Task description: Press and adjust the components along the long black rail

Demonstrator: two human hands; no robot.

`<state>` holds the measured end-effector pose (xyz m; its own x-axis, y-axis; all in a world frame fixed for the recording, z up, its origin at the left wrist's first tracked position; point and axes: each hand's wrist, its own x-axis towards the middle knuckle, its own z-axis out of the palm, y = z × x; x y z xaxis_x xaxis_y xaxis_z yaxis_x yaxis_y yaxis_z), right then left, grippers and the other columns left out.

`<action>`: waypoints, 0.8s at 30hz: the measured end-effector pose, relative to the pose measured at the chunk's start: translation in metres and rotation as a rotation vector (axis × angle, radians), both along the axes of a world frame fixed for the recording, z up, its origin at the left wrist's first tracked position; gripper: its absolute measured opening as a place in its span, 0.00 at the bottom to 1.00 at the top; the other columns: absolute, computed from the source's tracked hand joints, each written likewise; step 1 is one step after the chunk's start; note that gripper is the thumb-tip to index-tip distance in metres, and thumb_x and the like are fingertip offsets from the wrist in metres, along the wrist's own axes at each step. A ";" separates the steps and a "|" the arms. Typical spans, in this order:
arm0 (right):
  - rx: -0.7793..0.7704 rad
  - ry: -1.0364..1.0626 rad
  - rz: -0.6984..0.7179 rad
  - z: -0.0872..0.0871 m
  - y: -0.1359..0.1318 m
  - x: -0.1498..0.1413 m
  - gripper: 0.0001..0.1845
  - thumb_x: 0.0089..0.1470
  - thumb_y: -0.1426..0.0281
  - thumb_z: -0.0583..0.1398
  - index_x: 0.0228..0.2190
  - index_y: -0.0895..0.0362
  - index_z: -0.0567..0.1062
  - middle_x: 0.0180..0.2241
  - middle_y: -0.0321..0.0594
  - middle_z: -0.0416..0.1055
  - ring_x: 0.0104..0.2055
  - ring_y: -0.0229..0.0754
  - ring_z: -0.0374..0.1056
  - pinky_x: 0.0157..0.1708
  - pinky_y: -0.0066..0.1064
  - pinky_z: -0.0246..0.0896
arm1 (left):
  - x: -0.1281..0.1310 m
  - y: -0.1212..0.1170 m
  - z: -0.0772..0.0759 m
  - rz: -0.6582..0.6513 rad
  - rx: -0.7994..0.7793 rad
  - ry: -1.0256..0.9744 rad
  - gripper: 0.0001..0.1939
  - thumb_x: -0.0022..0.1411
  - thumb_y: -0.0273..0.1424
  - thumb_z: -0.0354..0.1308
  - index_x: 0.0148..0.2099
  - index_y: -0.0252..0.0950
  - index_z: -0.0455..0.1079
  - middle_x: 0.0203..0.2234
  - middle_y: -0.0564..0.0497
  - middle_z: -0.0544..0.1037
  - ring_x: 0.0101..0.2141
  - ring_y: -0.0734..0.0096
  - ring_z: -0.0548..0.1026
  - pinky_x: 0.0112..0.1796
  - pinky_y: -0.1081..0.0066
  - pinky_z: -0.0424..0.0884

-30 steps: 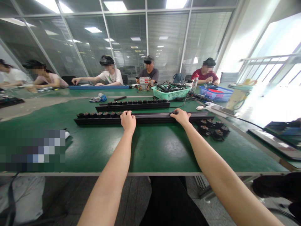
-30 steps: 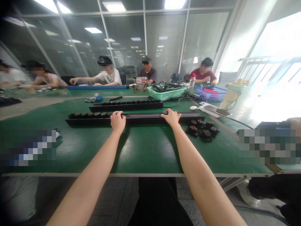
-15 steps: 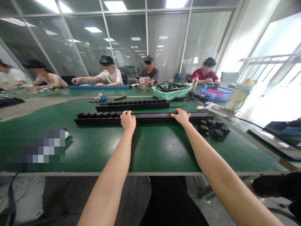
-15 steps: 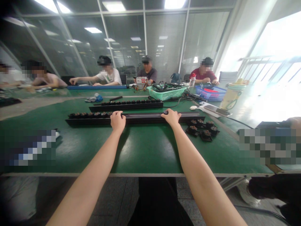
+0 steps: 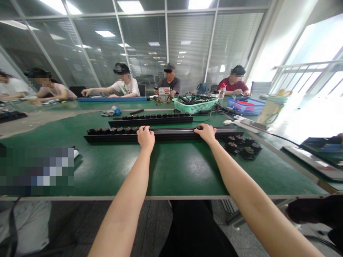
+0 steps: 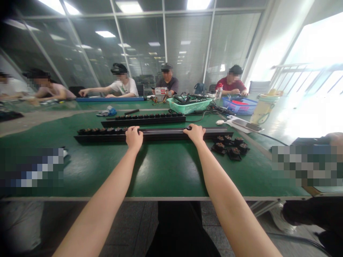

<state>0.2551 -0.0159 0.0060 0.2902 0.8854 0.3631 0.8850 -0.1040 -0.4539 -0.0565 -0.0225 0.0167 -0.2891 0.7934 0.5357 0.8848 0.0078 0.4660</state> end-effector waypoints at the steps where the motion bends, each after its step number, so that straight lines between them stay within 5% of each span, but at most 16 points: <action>1: 0.002 -0.001 -0.002 0.000 0.000 0.000 0.22 0.55 0.55 0.61 0.47 0.52 0.81 0.47 0.45 0.80 0.55 0.58 0.68 0.56 0.48 0.52 | 0.000 0.000 0.000 0.002 0.000 -0.001 0.19 0.69 0.28 0.50 0.58 0.39 0.75 0.59 0.42 0.72 0.59 0.50 0.68 0.56 0.58 0.71; 10: 0.002 0.015 -0.007 -0.001 0.001 0.000 0.21 0.55 0.55 0.60 0.45 0.53 0.81 0.45 0.46 0.79 0.54 0.57 0.68 0.55 0.46 0.50 | -0.001 0.001 -0.001 -0.002 -0.004 0.019 0.20 0.69 0.28 0.51 0.59 0.37 0.75 0.59 0.42 0.72 0.59 0.50 0.68 0.56 0.57 0.71; 16: -0.021 0.087 -0.112 0.000 0.001 -0.003 0.28 0.52 0.55 0.63 0.50 0.58 0.70 0.44 0.48 0.78 0.52 0.57 0.69 0.56 0.48 0.47 | -0.001 0.002 -0.001 0.002 -0.004 0.019 0.20 0.70 0.28 0.51 0.59 0.37 0.74 0.60 0.42 0.72 0.59 0.49 0.68 0.56 0.58 0.72; 24: -0.095 0.021 -0.105 0.003 -0.001 -0.005 0.27 0.56 0.52 0.60 0.48 0.58 0.69 0.50 0.54 0.76 0.58 0.64 0.63 0.57 0.50 0.46 | -0.002 0.002 -0.002 -0.007 0.001 0.018 0.20 0.70 0.27 0.51 0.59 0.37 0.74 0.60 0.41 0.72 0.59 0.49 0.67 0.56 0.57 0.71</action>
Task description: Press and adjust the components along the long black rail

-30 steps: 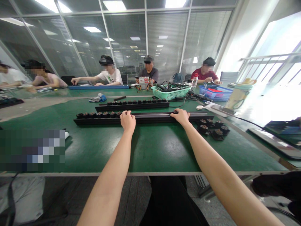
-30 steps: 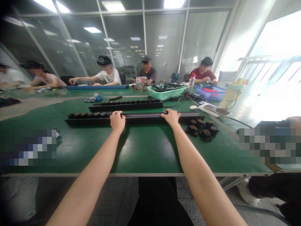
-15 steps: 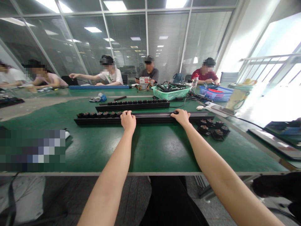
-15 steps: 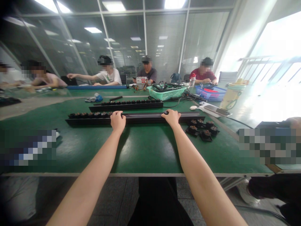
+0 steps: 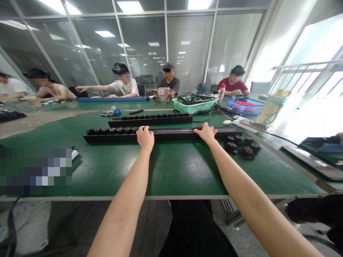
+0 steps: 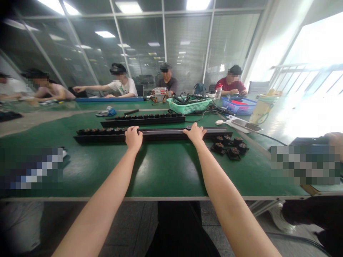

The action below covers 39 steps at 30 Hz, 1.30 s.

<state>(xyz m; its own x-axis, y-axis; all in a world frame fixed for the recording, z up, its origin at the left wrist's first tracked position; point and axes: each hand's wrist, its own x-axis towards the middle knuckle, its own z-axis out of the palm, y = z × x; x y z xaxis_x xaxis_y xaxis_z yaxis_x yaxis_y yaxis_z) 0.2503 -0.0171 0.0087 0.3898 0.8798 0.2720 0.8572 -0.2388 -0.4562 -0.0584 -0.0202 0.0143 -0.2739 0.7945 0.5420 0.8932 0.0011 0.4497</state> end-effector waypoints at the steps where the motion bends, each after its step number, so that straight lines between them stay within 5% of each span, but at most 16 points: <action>1: -0.001 -0.003 0.000 0.000 0.000 0.000 0.27 0.56 0.52 0.60 0.48 0.58 0.69 0.50 0.54 0.76 0.58 0.63 0.63 0.57 0.50 0.46 | 0.000 0.000 0.000 0.000 0.001 -0.001 0.20 0.70 0.28 0.51 0.59 0.37 0.74 0.60 0.41 0.72 0.59 0.49 0.67 0.56 0.57 0.71; 39: 0.011 0.015 -0.010 0.000 0.002 0.001 0.23 0.56 0.53 0.60 0.47 0.55 0.73 0.47 0.51 0.77 0.55 0.60 0.62 0.54 0.48 0.48 | 0.002 -0.002 0.003 -0.001 -0.010 -0.027 0.20 0.69 0.28 0.51 0.59 0.38 0.74 0.60 0.41 0.72 0.60 0.49 0.67 0.56 0.56 0.71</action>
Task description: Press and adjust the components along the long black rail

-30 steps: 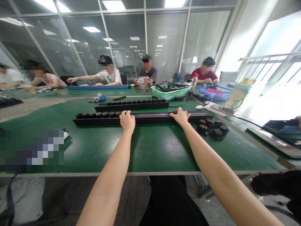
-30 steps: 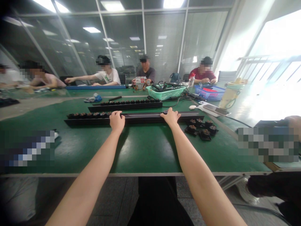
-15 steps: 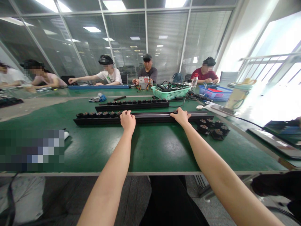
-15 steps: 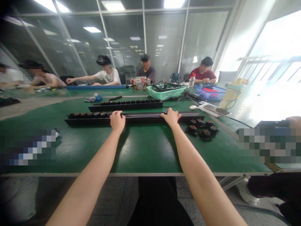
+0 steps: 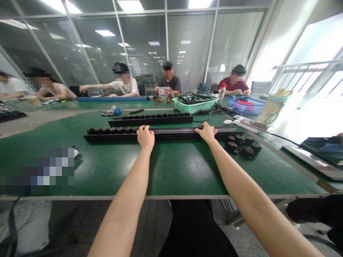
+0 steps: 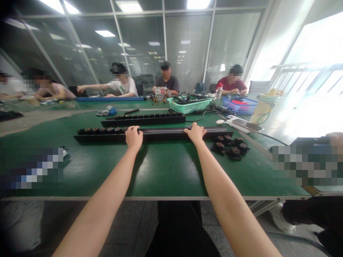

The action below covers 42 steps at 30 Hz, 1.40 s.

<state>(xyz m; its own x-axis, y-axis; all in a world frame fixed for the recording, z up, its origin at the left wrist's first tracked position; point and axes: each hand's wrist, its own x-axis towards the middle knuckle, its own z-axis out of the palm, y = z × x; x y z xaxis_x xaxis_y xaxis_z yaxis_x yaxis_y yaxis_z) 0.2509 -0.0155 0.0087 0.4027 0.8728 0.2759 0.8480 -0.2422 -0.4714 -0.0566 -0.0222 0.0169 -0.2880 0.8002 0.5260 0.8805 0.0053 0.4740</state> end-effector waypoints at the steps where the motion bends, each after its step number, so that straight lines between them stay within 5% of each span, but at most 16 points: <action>1: -0.002 0.000 -0.002 0.001 -0.001 0.000 0.24 0.56 0.53 0.60 0.47 0.55 0.73 0.47 0.51 0.77 0.55 0.60 0.62 0.53 0.48 0.48 | 0.000 0.000 0.000 0.001 -0.001 -0.001 0.20 0.69 0.28 0.51 0.58 0.38 0.75 0.60 0.41 0.72 0.60 0.49 0.67 0.56 0.56 0.71; 42: -0.003 -0.003 -0.040 0.003 -0.004 -0.003 0.28 0.55 0.53 0.61 0.51 0.59 0.69 0.49 0.56 0.75 0.57 0.64 0.62 0.54 0.48 0.49 | 0.000 0.000 0.000 0.003 0.006 0.007 0.20 0.69 0.28 0.51 0.58 0.39 0.75 0.59 0.42 0.72 0.59 0.50 0.68 0.57 0.57 0.71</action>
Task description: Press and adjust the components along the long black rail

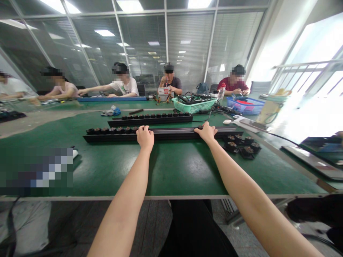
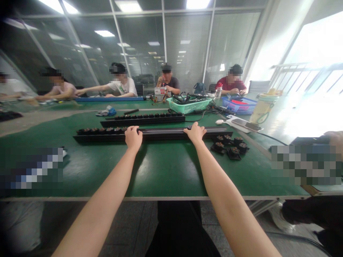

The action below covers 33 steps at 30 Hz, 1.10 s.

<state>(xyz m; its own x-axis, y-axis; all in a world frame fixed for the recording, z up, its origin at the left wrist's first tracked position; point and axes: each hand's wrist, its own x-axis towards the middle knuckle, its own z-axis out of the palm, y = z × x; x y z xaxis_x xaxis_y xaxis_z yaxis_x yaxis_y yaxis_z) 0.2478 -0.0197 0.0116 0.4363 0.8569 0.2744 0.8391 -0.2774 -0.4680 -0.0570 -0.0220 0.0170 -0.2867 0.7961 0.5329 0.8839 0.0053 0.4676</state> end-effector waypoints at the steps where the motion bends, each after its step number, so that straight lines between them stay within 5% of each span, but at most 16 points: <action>1: 0.000 -0.003 -0.003 0.000 0.000 0.000 0.29 0.55 0.53 0.61 0.51 0.59 0.69 0.50 0.56 0.75 0.57 0.64 0.62 0.54 0.48 0.49 | 0.000 0.000 0.000 -0.001 0.000 0.000 0.20 0.69 0.28 0.50 0.58 0.39 0.75 0.59 0.42 0.72 0.59 0.50 0.67 0.57 0.57 0.71; 33: 0.009 -0.013 -0.011 0.001 -0.001 0.001 0.29 0.56 0.55 0.61 0.51 0.61 0.68 0.50 0.57 0.75 0.56 0.63 0.63 0.55 0.47 0.49 | 0.000 0.001 -0.001 0.005 -0.004 0.014 0.19 0.69 0.27 0.51 0.59 0.37 0.75 0.60 0.42 0.72 0.59 0.50 0.68 0.56 0.58 0.71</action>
